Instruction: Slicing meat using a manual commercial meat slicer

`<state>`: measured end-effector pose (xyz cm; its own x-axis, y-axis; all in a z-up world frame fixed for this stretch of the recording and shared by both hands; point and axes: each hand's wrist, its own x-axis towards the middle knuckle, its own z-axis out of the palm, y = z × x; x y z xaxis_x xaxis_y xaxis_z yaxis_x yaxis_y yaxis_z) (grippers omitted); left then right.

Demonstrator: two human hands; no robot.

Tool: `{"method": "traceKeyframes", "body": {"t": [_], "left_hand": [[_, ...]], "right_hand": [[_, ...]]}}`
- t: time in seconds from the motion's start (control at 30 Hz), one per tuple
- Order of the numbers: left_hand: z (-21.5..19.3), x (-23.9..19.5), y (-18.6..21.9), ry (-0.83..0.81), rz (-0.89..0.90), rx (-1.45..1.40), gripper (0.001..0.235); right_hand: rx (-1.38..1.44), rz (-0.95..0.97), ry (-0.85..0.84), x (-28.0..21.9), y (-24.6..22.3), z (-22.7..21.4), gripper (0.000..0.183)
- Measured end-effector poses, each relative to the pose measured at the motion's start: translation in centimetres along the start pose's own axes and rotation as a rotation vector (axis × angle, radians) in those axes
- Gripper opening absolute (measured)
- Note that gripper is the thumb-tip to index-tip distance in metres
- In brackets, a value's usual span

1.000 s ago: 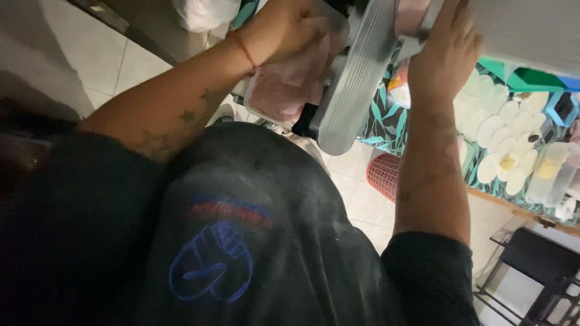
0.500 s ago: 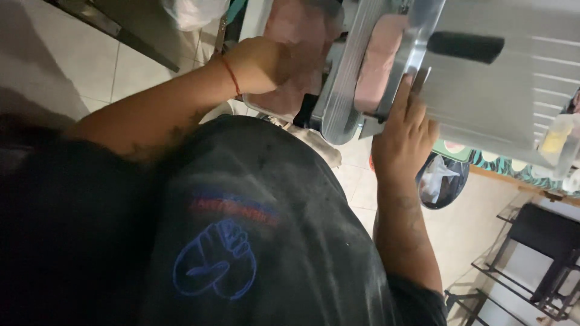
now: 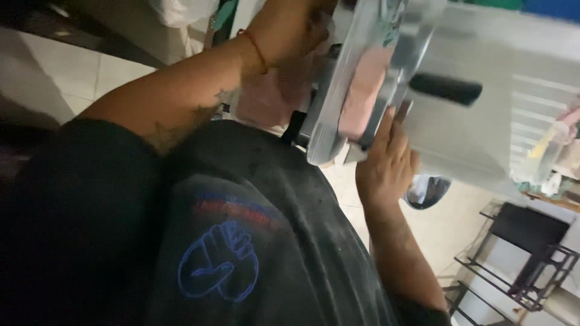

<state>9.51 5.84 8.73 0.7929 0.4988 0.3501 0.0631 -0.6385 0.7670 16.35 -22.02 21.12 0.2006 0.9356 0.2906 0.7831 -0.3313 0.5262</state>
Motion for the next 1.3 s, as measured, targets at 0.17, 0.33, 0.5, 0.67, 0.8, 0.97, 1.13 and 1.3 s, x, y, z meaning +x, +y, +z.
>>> {"method": "traceKeyframes", "body": {"t": [0.17, 0.33, 0.5, 0.67, 0.8, 0.97, 1.13, 1.3], "left_hand": [[1.9, 2.3, 1.8, 0.055, -0.185, -0.123, 0.026], [5.3, 4.9, 0.4, 0.102, -0.197, -0.280, 0.018], [7.0, 2.9, 0.1, 0.131, -0.188, -0.437, 0.019], [6.9, 0.9, -1.0, 0.202, -0.187, -0.602, 0.031], [1.7, -1.2, -0.4, 0.183, -0.277, -0.102, 0.025], [-1.2, -3.6, -2.1, 0.117, -0.160, -0.015, 0.029], [-2.7, -3.5, 0.2, -0.109, -0.155, -0.001, 0.026], [-3.0, -2.9, 1.5, -0.227, -0.212, -0.141, 0.044]], "right_hand": [[0.052, -0.112, 0.115, 5.3, 2.7, 5.3, 0.057], [-0.057, -0.007, -0.079, 9.8, 4.0, 8.8, 0.077], [-0.031, -0.038, 0.030, 13.5, 6.0, 12.2, 0.060], [0.226, -0.154, 0.347, 16.2, 7.6, 15.3, 0.051], [0.157, -0.116, 0.270, 15.0, 7.3, 14.9, 0.050], [0.036, -0.009, -0.008, 12.6, 4.5, 10.1, 0.089], [0.012, -0.019, 0.067, 7.1, 2.8, 7.0, 0.076], [0.014, 0.022, -0.121, 2.6, 0.9, 2.8, 0.087]]}}
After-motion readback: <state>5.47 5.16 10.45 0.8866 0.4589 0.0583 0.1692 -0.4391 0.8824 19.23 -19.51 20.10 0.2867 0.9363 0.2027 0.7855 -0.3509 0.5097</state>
